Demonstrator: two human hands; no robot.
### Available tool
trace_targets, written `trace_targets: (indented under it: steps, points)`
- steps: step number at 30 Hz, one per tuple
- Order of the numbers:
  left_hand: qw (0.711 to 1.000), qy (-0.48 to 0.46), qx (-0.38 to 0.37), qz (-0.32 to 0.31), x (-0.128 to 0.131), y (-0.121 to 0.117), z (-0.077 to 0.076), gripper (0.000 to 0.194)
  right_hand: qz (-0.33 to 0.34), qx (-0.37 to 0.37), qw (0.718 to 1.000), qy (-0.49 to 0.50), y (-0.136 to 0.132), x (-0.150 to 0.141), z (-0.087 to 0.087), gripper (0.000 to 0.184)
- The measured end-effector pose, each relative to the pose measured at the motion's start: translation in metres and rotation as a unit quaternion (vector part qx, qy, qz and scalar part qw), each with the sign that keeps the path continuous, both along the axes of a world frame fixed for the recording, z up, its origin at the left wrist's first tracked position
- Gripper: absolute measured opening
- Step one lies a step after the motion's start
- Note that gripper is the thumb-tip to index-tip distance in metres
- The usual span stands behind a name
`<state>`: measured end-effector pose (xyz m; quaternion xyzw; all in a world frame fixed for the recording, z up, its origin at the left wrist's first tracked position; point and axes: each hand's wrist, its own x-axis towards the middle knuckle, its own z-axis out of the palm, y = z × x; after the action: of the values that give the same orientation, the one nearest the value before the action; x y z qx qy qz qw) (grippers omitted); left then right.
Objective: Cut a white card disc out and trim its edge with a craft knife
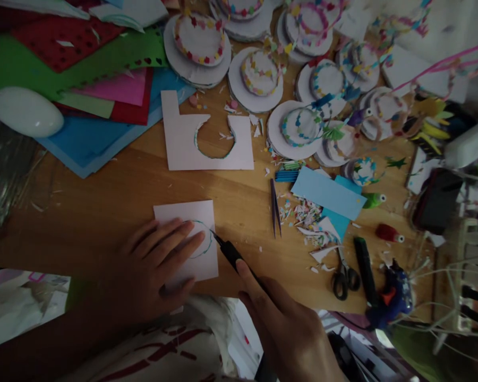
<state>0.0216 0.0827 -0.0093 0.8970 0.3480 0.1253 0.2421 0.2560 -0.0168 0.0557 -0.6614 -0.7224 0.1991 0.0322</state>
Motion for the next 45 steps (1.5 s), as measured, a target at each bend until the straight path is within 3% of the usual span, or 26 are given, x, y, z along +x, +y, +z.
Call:
trace_targets:
  steps: [5,13,19,27,33,39,45]
  points:
    - [1.0,0.005,-0.006,-0.003,-0.001,-0.002,-0.003,0.068,-0.004,-0.028,0.999,0.015,-0.001,-0.008,0.006,0.051]
    - [0.998,0.028,0.027,-0.041,-0.004,0.001,-0.005,0.069,-0.009,-0.072,0.997,0.008,-0.007,-0.016,0.014,0.061]
    - [0.999,0.01,0.02,-0.027,-0.004,-0.001,-0.006,0.069,-0.005,-0.057,0.998,-0.001,-0.002,-0.026,0.018,0.065]
    - [0.998,0.018,0.036,-0.052,-0.008,0.001,-0.006,0.074,-0.001,0.017,0.999,-0.044,-0.009,-0.035,0.008,0.054]
    - [0.998,0.016,0.04,-0.044,-0.009,-0.001,-0.005,0.078,-0.028,0.004,1.0,-0.007,-0.011,-0.034,0.0,0.046]
    - [0.997,0.012,0.061,-0.041,-0.009,-0.003,-0.005,0.079,-0.065,0.026,0.998,0.003,-0.015,-0.05,-0.006,0.046]
    - [0.996,0.016,0.079,-0.038,-0.008,-0.005,-0.005,0.069,-0.099,0.042,0.994,0.011,-0.017,-0.062,-0.009,0.046]
